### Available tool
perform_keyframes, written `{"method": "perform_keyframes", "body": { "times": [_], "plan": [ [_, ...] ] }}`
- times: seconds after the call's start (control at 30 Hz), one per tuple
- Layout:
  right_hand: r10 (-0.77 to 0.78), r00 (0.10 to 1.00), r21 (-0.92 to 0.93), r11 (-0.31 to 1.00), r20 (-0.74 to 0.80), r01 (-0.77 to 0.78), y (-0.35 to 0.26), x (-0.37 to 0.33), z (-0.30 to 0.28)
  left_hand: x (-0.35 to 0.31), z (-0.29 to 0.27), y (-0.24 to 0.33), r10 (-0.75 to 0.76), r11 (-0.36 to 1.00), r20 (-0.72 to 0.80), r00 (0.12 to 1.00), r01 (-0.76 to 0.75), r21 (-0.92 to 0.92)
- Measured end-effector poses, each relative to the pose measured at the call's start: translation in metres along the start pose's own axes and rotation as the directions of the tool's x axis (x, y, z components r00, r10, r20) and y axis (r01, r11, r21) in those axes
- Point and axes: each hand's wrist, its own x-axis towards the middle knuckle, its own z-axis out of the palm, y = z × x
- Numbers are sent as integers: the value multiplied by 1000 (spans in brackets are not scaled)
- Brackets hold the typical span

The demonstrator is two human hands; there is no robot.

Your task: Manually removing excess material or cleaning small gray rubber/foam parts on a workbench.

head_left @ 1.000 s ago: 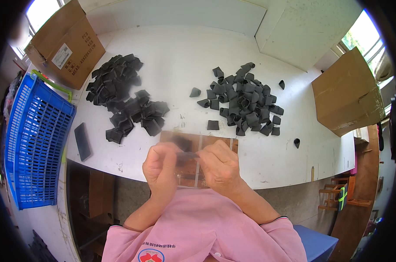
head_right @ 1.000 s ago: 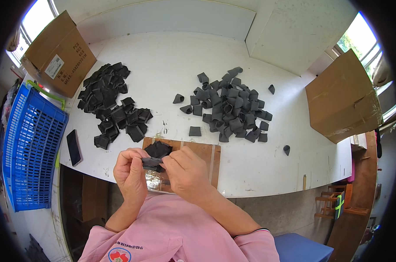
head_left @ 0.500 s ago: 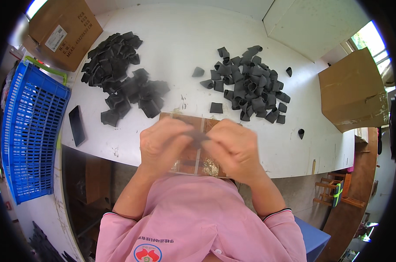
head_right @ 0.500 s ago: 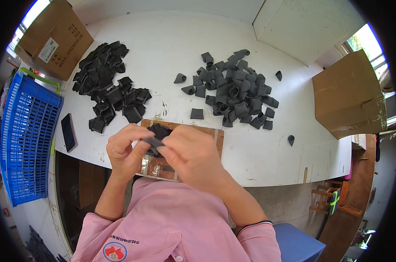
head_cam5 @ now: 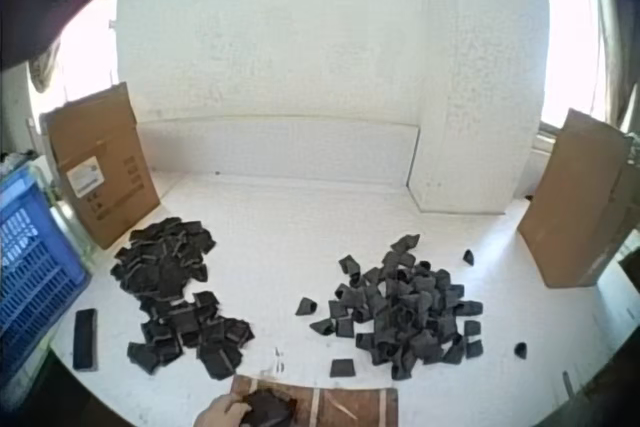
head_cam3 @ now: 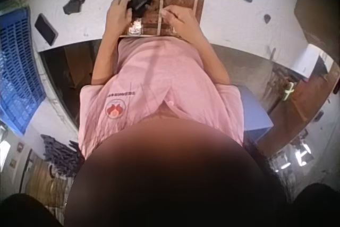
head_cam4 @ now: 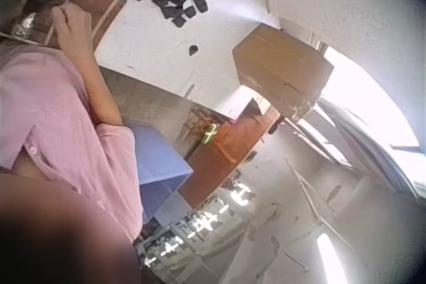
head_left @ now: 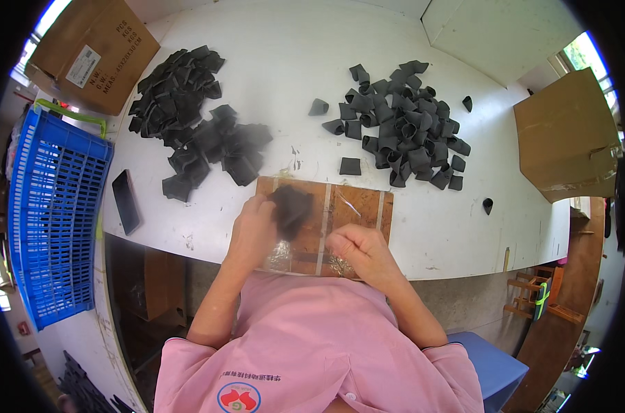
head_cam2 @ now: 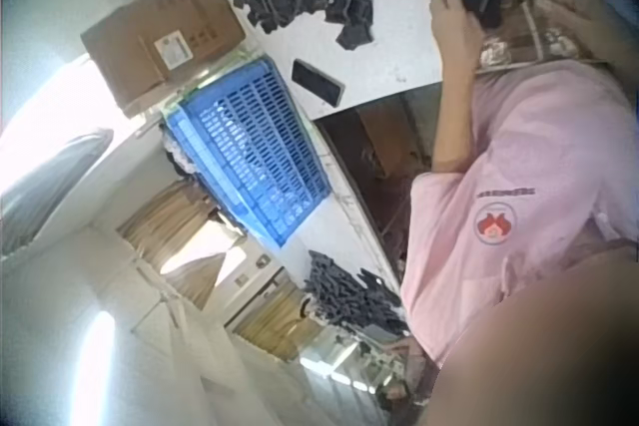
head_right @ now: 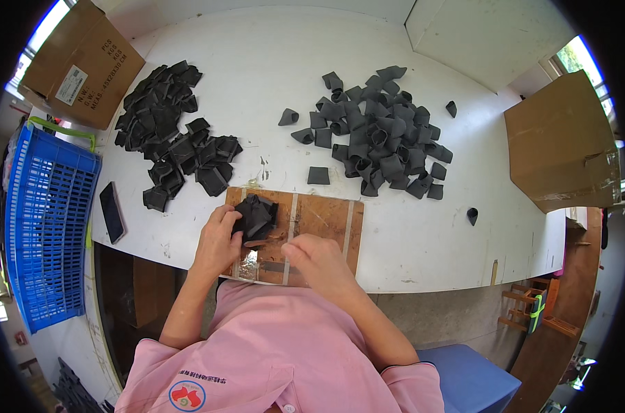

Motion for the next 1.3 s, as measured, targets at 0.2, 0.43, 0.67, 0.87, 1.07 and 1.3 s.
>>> {"method": "perform_keyframes", "body": {
  "times": [0.2,0.43,0.67,0.87,1.07,1.3],
  "plan": [
    [-108,994,-215,971,18,109,-7,-12,21,-3,-11,-5,3,968,-277,961,-72,-241],
    [58,997,451,892,-41,-34,-32,-18,36,-13,-59,62,-104,107,589,802,597,-795],
    [246,969,788,596,5,-155,-17,-20,28,-31,-31,74,-128,-170,430,893,408,-897],
    [281,956,789,605,-84,-109,-8,-21,35,-33,-23,77,-219,-76,444,869,439,-896],
    [24,916,187,981,-400,56,0,-11,33,-30,-17,72,-329,132,373,868,433,-891],
    [-488,812,-315,863,-322,394,-16,-17,36,-37,-12,79,-188,706,-61,980,92,-702]
  ]
}}
